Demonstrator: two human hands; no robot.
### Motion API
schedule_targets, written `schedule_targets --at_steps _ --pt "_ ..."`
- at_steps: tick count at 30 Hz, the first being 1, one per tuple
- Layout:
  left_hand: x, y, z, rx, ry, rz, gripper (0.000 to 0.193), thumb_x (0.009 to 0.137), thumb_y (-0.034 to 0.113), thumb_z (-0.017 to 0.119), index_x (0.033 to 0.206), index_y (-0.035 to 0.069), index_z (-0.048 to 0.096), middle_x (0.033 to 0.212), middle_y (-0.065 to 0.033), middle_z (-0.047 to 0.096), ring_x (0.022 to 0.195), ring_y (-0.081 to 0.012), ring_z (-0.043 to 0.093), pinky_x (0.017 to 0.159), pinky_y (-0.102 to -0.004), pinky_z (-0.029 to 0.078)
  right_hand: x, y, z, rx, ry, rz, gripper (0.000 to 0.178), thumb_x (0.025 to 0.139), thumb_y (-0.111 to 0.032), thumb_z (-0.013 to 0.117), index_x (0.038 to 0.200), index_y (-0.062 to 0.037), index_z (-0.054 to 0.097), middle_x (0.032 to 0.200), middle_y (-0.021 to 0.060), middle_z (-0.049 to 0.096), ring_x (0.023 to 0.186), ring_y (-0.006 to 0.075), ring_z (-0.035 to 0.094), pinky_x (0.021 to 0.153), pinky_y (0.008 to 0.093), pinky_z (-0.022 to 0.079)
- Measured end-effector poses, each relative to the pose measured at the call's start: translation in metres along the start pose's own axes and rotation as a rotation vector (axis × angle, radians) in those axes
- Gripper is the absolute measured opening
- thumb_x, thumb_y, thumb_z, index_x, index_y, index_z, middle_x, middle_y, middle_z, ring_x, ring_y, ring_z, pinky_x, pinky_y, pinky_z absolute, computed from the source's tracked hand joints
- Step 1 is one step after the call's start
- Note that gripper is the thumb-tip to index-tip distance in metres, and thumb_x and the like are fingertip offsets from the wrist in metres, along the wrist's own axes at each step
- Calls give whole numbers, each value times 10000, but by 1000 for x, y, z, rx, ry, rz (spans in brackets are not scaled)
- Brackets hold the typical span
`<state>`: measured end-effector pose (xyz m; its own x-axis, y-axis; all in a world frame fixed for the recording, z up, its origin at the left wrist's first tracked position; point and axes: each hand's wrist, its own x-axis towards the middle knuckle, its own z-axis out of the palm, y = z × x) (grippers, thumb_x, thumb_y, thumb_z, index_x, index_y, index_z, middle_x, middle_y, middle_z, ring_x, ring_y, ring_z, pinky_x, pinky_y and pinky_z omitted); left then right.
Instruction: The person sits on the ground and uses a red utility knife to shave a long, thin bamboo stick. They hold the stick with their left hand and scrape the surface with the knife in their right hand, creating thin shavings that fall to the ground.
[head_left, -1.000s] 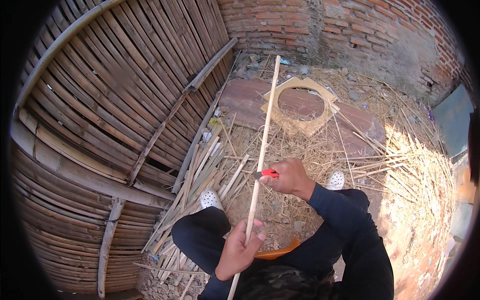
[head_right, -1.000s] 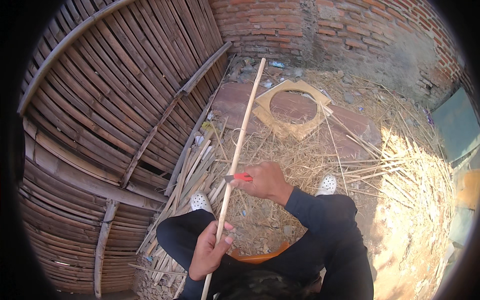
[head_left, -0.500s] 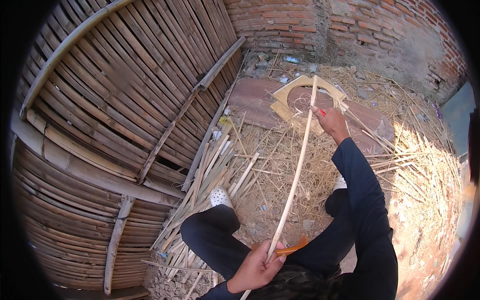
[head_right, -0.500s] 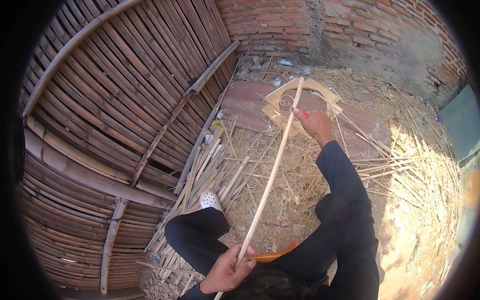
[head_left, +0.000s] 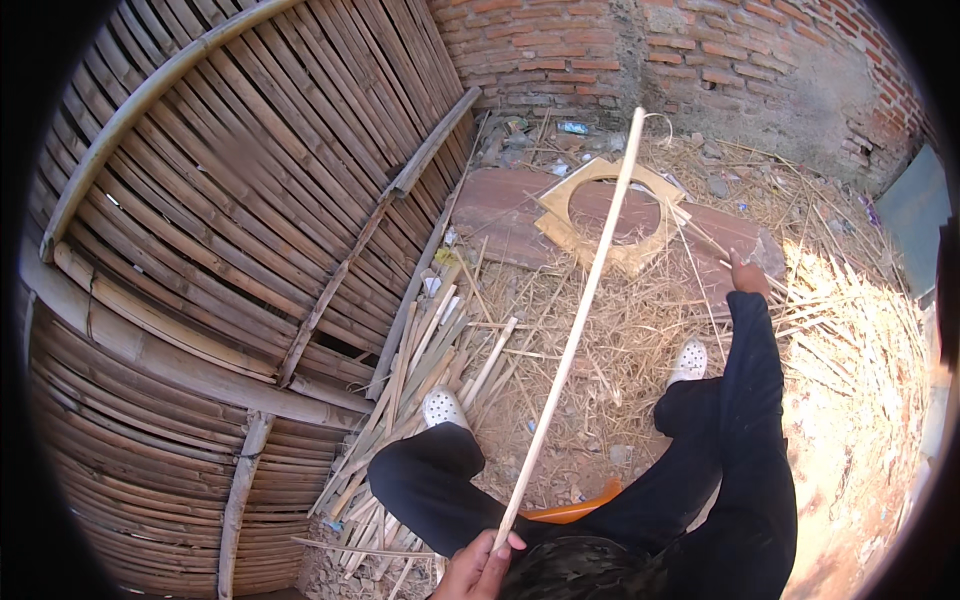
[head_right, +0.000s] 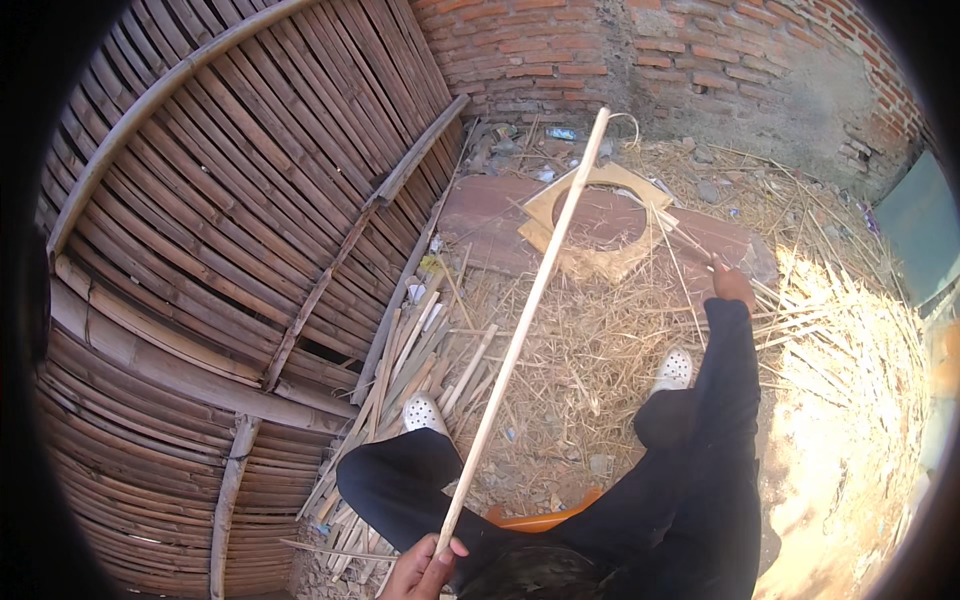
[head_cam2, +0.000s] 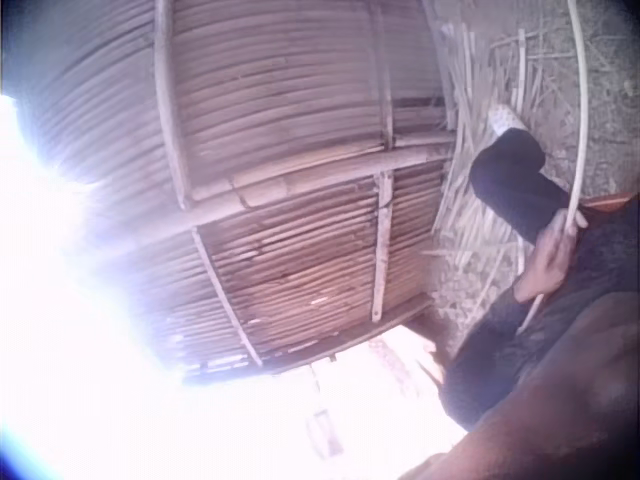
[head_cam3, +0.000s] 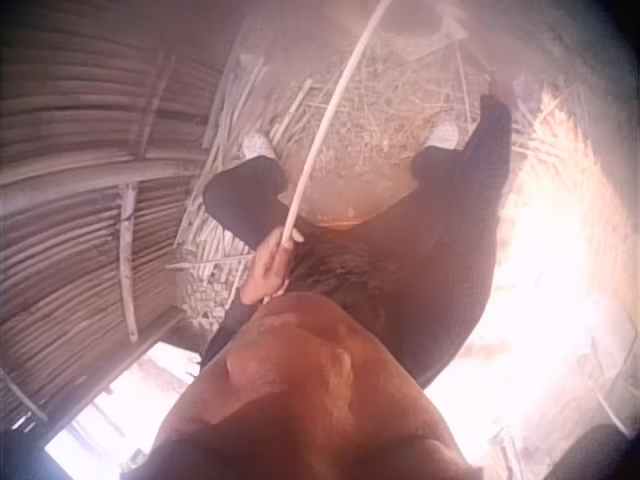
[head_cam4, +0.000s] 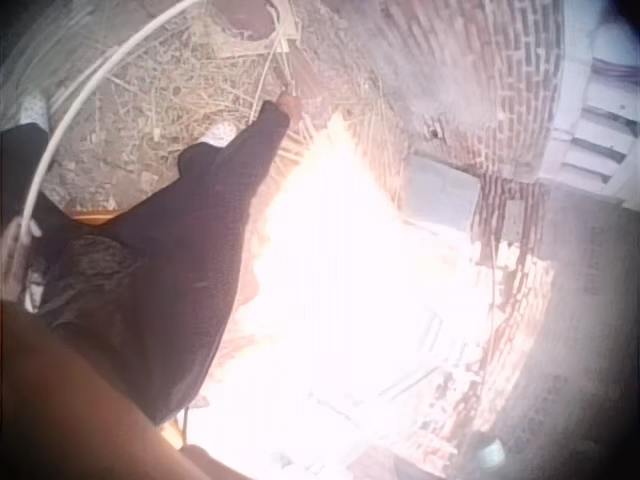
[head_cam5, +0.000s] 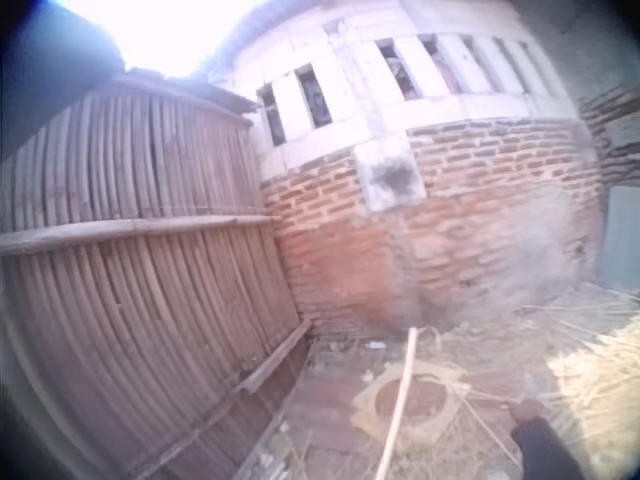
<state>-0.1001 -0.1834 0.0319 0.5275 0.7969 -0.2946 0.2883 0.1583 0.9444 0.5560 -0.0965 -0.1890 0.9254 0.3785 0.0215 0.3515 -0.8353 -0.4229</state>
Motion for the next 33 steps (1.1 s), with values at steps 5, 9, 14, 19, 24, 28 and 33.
schedule_targets --at_steps 5,9,14,19,24,28,33 --pt "52 -16 -13 -245 13 -34 210 1007 182 434 1081 -1 505 589 48 361 489 -39 296 463 -213 261 -47 -90 -30 87 97 -205 826 868 -710 385 847 60 684 773 295 646 752 430 644 708 492 485" --pt "64 -7 -1 -300 -64 -6 208 1003 164 435 1085 -12 513 591 49 364 495 -36 296 465 -206 251 -120 -176 -65 319 -2 -621 676 879 -655 461 722 -23 642 616 195 586 629 385 611 582 465 453" --pt "67 -15 -1 -319 -89 -59 247 1011 186 440 1142 -5 526 609 80 372 530 -12 300 488 -195 233 -197 -211 -83 404 -116 -1018 627 866 -642 502 688 -58 645 553 146 566 538 339 587 505 428 440" --pt "87 5 5 -153 -4 17 311 999 168 458 1222 -30 545 632 71 411 537 -13 335 493 -185 264 -299 -222 -97 317 -300 -1378 610 812 -653 565 593 -84 586 487 112 522 454 317 550 431 406 400" --pt "94 14 7 106 83 200 359 967 76 494 1298 -64 495 649 49 466 599 -7 387 512 -199 324 -297 -228 -84 439 -191 -1326 609 771 -687 591 595 -105 613 468 84 529 441 289 568 412 380 415" --pt "95 23 9 98 116 243 389 951 56 502 1317 -74 476 659 21 475 624 -19 407 539 -200 366 -318 -227 -91 438 -218 -1414 600 766 -693 590 630 -116 678 477 89 561 449 284 593 426 370 447" --pt "93 10 10 101 126 292 397 947 41 494 1327 -74 467 683 -6 492 644 -19 420 561 -199 388 -285 -241 -82 425 -156 -1216 606 778 -681 588 599 -105 655 450 90 531 440 282 592 420 379 447"
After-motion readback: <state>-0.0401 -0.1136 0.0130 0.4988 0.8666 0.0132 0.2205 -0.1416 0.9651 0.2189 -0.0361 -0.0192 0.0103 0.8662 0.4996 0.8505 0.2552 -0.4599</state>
